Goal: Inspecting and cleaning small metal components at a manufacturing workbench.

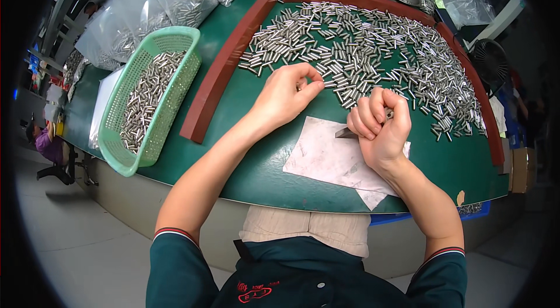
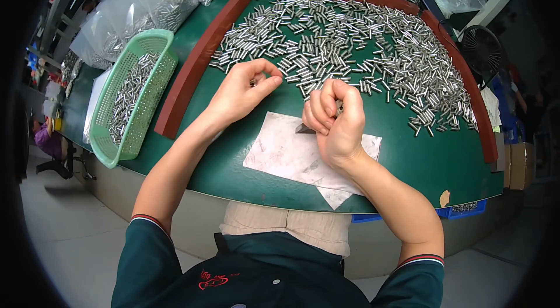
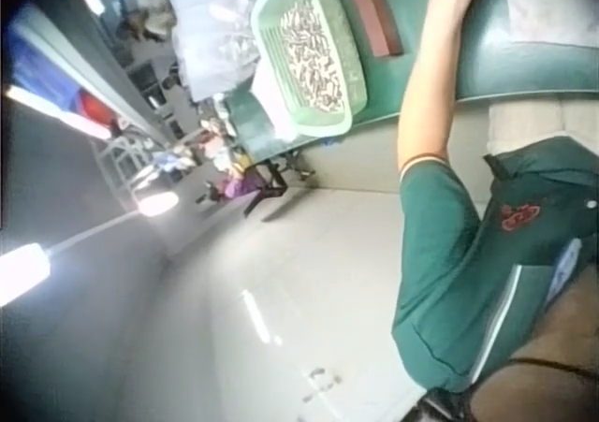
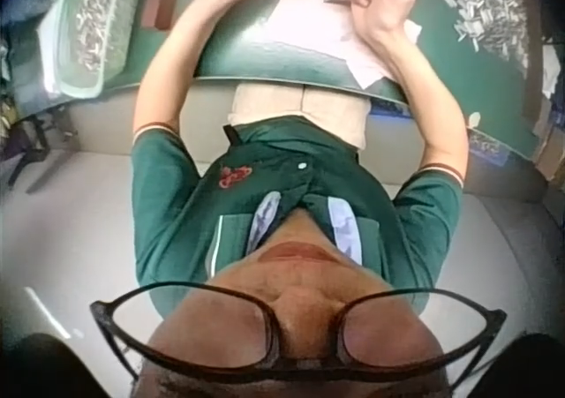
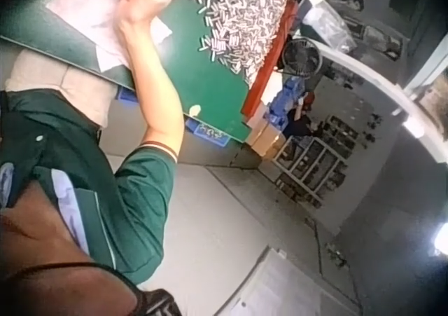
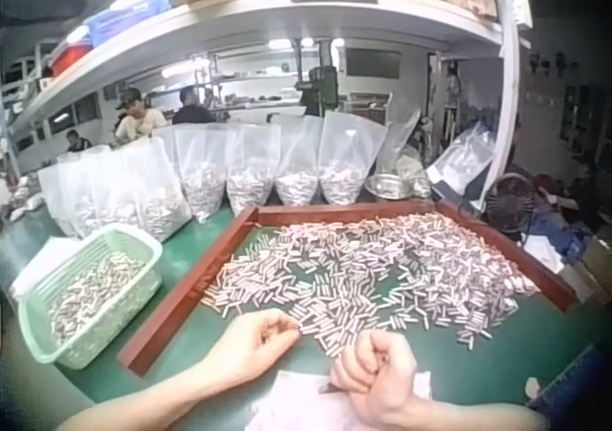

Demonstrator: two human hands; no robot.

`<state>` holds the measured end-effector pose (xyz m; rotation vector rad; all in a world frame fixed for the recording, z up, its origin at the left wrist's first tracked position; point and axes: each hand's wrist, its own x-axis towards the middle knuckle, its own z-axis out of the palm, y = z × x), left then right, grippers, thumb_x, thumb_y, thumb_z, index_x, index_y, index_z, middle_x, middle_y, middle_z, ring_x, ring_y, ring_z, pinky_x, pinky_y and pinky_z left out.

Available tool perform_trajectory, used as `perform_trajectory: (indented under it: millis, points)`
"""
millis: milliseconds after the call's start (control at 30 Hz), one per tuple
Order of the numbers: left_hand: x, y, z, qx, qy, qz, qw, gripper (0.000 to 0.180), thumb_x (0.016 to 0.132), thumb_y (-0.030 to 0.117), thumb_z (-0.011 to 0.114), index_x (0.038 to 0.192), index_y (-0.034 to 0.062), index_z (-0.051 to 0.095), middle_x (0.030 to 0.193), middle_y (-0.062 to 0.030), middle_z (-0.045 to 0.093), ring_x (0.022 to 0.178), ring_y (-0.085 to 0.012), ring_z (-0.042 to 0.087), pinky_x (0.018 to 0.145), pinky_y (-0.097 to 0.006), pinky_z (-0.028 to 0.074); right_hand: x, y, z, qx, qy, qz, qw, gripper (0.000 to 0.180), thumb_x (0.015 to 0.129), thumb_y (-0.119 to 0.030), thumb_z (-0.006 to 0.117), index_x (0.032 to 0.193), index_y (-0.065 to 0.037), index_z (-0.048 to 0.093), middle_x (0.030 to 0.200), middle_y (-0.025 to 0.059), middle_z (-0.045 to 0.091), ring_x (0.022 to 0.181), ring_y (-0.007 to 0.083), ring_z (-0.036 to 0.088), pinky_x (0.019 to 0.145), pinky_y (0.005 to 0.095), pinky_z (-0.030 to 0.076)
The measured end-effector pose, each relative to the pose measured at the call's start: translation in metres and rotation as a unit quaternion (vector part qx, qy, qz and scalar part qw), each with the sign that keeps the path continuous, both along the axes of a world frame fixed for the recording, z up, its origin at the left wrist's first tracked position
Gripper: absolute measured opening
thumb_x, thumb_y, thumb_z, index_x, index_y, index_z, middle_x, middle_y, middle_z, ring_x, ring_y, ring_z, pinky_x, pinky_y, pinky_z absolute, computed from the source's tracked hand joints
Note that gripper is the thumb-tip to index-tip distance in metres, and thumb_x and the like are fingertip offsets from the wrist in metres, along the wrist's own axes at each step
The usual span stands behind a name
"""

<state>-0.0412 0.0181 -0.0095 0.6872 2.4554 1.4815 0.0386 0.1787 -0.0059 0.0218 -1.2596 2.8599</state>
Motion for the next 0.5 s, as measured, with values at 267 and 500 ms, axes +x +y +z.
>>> perform_trajectory:
  millis: [267,500]
  points:
    - [-0.003,-0.043,0.081,-0.012,0.267,0.166,0.949,0.022,0.084,0.019,0.053,0.08,-0.0018,0.058,0.059,-0.0015,0.051,0.054,-0.0075,0.045,0.05,-0.025,0.038,0.001,0.001,0.0,-0.017,0.003,-0.006,1.0,0.033,0.084,-0.021,0.029,0.053,-0.011,0.027,0.04,-0.0004,0.025,0.036,0.0082,0.017,0.038,0.0237,0.018]
    - [-0.026,-0.164,0.087,-0.384,0.476,0.357,0.706,0.026,0.077,0.025,0.06,0.087,0.0017,0.06,0.068,-0.013,0.059,0.067,-0.0284,0.059,0.062,-0.036,0.044,0.001,-0.003,0.002,-0.01,0.006,-0.005,1.0,0.032,0.084,-0.019,0.029,0.053,-0.01,0.026,0.041,-0.0005,0.024,0.036,0.0079,0.018,0.038,0.0236,0.017]
